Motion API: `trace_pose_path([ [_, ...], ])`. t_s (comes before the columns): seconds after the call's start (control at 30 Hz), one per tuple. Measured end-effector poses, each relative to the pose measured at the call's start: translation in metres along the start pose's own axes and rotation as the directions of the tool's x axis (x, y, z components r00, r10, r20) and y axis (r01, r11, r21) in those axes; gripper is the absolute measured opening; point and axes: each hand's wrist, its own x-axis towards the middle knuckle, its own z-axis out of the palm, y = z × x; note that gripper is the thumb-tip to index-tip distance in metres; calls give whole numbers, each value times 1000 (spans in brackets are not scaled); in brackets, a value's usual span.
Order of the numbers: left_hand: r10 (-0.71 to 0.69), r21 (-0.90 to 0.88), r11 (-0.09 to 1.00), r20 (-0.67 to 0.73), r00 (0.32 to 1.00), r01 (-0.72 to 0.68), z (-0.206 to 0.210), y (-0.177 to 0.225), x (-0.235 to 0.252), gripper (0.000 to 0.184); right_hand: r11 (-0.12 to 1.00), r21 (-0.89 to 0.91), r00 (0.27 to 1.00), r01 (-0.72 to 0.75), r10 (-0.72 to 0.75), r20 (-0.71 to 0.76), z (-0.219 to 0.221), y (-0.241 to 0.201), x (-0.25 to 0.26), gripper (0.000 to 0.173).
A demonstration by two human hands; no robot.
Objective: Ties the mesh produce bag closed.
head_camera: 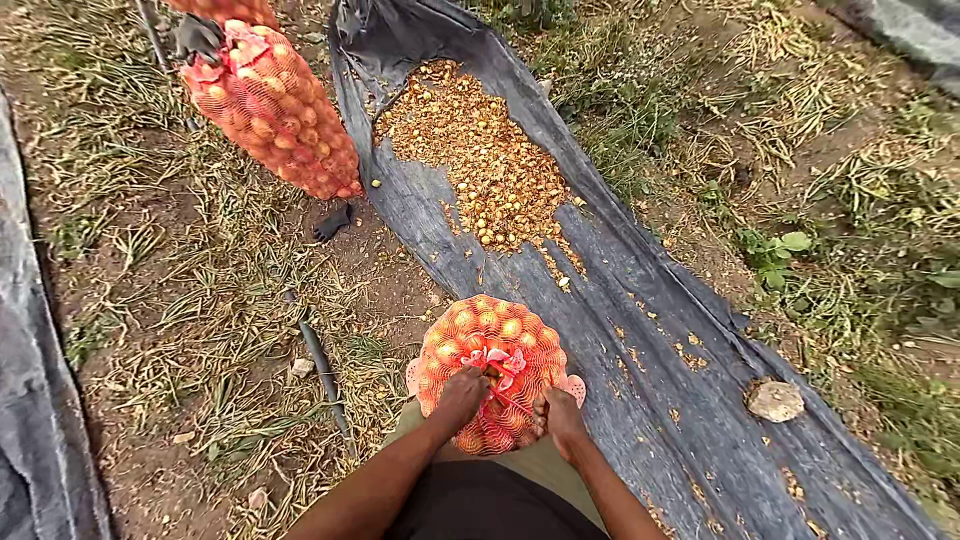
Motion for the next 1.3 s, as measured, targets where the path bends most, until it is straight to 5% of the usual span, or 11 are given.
trace_pose_path([
  [0.03,-15,4,1000,20,1000,15,-2,1,0,34,963,-259,997,69,-62,37,-2,5,1,39],
  [0.13,-74,8,997,79,994,74,-10,0,3,34,557,-799,967,228,-36,251,-7,2,-3,38],
  [0.2,-90,-15,996,90,992,92,-12,-2,4,34,411,-873,959,262,-13,282,-14,8,-10,37],
  [0.4,-109,-75,990,86,990,116,-9,-8,0,33,207,-955,973,211,48,226,-28,-1,-15,31],
  [0.63,-184,-239,953,26,983,184,-1,-14,-3,35,234,-950,972,205,-161,170,26,-38,20,33],
  [0.87,-251,-323,918,-21,968,231,0,-15,-11,32,187,-973,963,133,-257,82,75,-24,49,35],
  [1.13,-286,-344,900,-2,958,268,2,-17,-12,33,69,-993,986,101,-141,90,99,-22,38,30],
  [1.3,-282,-313,911,1,959,268,1,-17,-11,33,107,-989,975,105,-206,81,99,-11,41,38],
])
